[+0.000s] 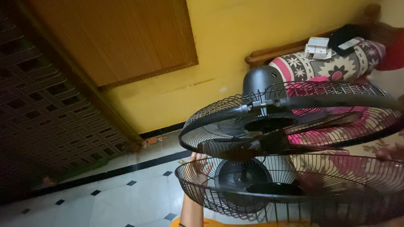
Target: The person assembles a standing fan by hand. They attach the front grill to the fan head and secure it with a nut, then use a screwdriver to tighten the nut.
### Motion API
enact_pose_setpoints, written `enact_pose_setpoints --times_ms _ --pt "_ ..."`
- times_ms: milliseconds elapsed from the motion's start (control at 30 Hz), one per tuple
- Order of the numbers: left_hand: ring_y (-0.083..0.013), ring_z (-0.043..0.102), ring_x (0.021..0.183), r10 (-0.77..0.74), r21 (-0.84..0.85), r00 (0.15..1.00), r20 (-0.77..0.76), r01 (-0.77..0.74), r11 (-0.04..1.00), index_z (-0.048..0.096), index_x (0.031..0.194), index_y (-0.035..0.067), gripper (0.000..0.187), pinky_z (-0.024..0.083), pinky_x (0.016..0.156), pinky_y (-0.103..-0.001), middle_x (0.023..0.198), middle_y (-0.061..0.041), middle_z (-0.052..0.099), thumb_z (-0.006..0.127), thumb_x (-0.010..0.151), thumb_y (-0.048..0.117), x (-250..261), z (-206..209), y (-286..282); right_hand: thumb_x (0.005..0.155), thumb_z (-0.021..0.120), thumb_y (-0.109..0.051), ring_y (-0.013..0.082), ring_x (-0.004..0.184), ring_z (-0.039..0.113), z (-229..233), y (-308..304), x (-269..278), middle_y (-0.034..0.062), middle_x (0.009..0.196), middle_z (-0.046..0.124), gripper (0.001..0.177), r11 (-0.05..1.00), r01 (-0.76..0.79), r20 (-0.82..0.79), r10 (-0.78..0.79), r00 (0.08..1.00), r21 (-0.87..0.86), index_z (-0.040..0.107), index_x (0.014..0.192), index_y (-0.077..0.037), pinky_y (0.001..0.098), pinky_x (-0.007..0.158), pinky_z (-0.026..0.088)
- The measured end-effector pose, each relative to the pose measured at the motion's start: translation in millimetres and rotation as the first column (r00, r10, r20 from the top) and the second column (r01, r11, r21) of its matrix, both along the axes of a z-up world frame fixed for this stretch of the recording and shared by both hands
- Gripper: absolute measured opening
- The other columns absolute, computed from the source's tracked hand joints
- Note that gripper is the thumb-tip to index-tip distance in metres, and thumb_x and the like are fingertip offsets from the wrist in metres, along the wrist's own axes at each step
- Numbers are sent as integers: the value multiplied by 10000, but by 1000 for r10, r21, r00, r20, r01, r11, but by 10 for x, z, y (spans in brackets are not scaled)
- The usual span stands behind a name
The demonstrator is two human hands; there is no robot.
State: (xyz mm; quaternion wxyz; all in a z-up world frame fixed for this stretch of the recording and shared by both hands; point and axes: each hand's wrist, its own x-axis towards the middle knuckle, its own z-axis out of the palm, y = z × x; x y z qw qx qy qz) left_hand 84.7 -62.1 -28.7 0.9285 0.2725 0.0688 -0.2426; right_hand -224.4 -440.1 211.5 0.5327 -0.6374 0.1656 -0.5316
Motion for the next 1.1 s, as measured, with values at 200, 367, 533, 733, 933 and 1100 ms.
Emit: enact_pose_setpoints --times_ms 200,367,533,733,933,1100 --pt "-276 633 1145 58 -59 997 -50 -61 996 535 1344 111 620 547 850 -473 1367 -93 605 338 965 560 67 192 -109 1224 433 -261 181 1119 626 143 -31 139 86 1198 624 293 999 -24 19 24 1000 -22 583 1297 -19 336 1050 519" --pt "-279 634 1155 131 -55 991 -16 -132 990 551 1350 88 538 544 906 -454 1336 -105 626 373 991 447 -27 765 -239 1227 429 -264 179 1123 625 114 25 133 85 1203 621 296 999 -30 12 30 999 -14 578 1302 -20 334 1055 519" --pt "-282 635 1166 193 -63 981 15 -192 979 567 1357 65 462 541 962 -435 1305 -116 648 408 1017 334 -187 1101 -247 1230 425 -267 178 1127 624 23 115 56 83 1208 618 298 1000 -30 -4 30 1000 6 574 1306 -20 333 1060 519" --pt "-309 625 1171 208 -97 974 88 -199 975 565 1377 38 418 536 995 -443 1302 -153 637 430 1053 264 -213 1216 -295 1233 419 -270 175 1132 622 71 122 98 81 1215 615 302 999 -48 10 48 999 -9 569 1312 -20 332 1067 519" --pt "-288 631 1183 225 -102 970 96 -215 971 569 1393 42 465 533 1011 -418 1338 -139 639 394 1057 312 -242 1321 -339 1236 414 -274 173 1137 621 139 121 155 79 1221 612 305 998 -55 22 55 998 -20 564 1318 -21 331 1073 520" --pt "-272 630 1172 236 -76 963 127 -228 971 565 1388 68 449 524 1016 -425 1327 -121 638 392 1040 292 -309 1363 -362 1239 410 -277 171 1141 620 137 114 150 77 1226 609 308 999 -52 22 53 998 -16 560 1323 -21 329 1078 520"
